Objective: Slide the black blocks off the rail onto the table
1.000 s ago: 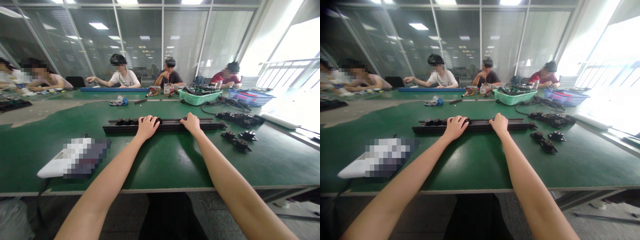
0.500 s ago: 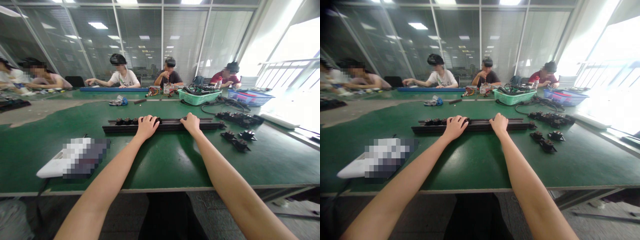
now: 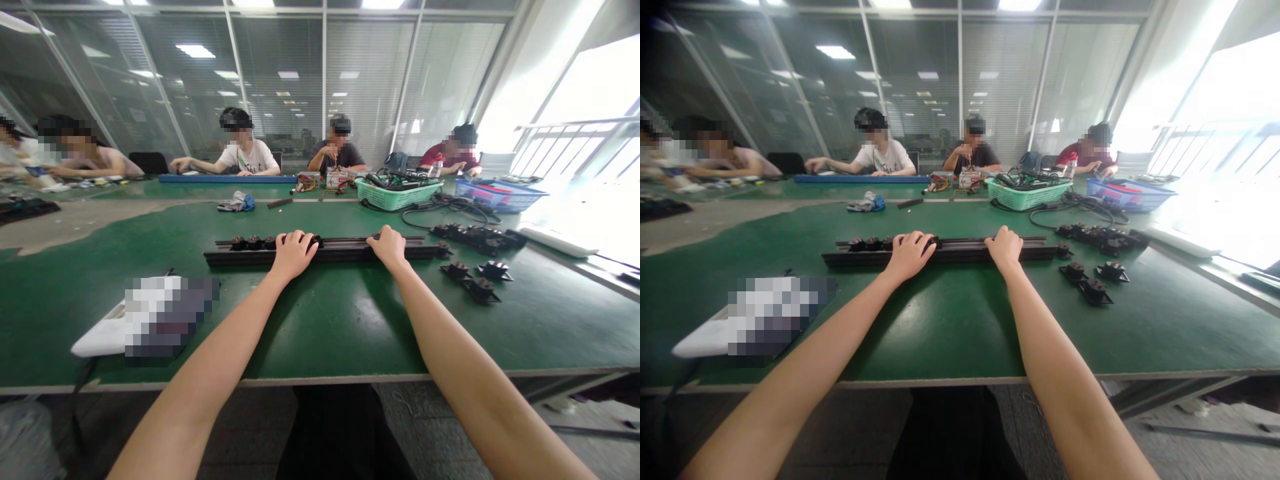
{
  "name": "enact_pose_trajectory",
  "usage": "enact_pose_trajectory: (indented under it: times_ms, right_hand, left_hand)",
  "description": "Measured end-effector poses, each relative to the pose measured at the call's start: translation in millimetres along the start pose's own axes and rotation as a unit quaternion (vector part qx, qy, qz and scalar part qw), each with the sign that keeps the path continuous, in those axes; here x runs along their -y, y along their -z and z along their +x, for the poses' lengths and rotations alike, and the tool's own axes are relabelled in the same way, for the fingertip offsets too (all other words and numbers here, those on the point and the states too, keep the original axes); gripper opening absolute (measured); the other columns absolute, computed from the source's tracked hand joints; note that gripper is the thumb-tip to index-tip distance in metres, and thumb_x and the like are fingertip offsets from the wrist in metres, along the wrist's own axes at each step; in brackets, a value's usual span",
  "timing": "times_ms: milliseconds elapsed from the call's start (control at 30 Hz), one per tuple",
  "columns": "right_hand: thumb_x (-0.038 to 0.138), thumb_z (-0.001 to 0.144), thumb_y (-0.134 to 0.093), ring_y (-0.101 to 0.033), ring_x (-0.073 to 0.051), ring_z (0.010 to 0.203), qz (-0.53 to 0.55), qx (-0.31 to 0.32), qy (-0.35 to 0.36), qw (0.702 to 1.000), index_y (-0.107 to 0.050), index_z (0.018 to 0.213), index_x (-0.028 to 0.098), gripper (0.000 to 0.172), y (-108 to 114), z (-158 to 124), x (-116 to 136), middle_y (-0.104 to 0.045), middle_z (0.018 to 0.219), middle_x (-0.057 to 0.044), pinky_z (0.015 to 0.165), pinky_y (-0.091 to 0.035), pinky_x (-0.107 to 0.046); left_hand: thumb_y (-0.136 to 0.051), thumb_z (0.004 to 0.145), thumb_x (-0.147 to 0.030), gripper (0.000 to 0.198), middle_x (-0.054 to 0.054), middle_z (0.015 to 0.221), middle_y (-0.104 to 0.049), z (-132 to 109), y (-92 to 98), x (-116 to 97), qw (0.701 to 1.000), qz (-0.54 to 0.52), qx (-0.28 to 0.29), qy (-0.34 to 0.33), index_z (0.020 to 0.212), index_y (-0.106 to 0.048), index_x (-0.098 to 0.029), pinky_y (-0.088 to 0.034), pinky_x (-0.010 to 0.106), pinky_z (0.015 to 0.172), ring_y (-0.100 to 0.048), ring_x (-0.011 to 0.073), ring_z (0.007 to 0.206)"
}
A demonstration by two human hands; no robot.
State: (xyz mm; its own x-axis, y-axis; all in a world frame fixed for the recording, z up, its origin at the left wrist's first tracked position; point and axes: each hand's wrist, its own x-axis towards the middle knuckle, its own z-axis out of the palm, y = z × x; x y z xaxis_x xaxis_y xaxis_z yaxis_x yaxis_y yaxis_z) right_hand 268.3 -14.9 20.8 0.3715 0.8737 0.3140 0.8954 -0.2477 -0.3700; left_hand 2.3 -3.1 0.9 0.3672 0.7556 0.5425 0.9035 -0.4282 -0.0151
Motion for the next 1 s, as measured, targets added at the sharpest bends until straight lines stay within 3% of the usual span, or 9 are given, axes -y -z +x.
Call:
enact_pose_trajectory:
  times_ms: [633,767,1000]
  right_hand:
    - [0.034,0.092,-0.070,-0.070,-0.029,0.110,0.009,0.100,-0.012,0.995,-0.068,0.113,0.016,0.028,20,14,-3,-0.075,0.117,-0.016,0.083,-0.050,-0.033]
    - [0.037,0.090,-0.073,-0.070,-0.026,0.105,0.034,0.077,0.021,0.996,-0.069,0.106,0.018,0.026,13,14,-13,-0.076,0.111,-0.012,0.081,-0.049,-0.031]
    - [0.039,0.096,-0.063,-0.070,-0.027,0.106,0.026,0.024,0.043,0.998,-0.068,0.114,0.018,0.028,3,1,-17,-0.076,0.113,-0.013,0.084,-0.048,-0.032]
  left_hand:
    - [-0.038,0.109,-0.045,0.044,0.014,0.131,-0.066,0,1.3,0,1.000,-0.002,0.007,0.002,0.135,-0.066,-0.022,-0.031,0.051,0.112,-0.059,0.0322,0.122]
    - [-0.037,0.109,-0.045,0.045,0.014,0.131,-0.065,0,1.8,-1,1.000,-0.004,0.008,0.004,0.135,-0.065,-0.022,-0.031,0.052,0.112,-0.058,0.0319,0.122]
    - [-0.037,0.109,-0.045,0.044,0.013,0.131,-0.066,-1,2.8,0,1.000,-0.009,0.004,0.004,0.135,-0.065,-0.024,-0.031,0.051,0.113,-0.058,0.0315,0.123]
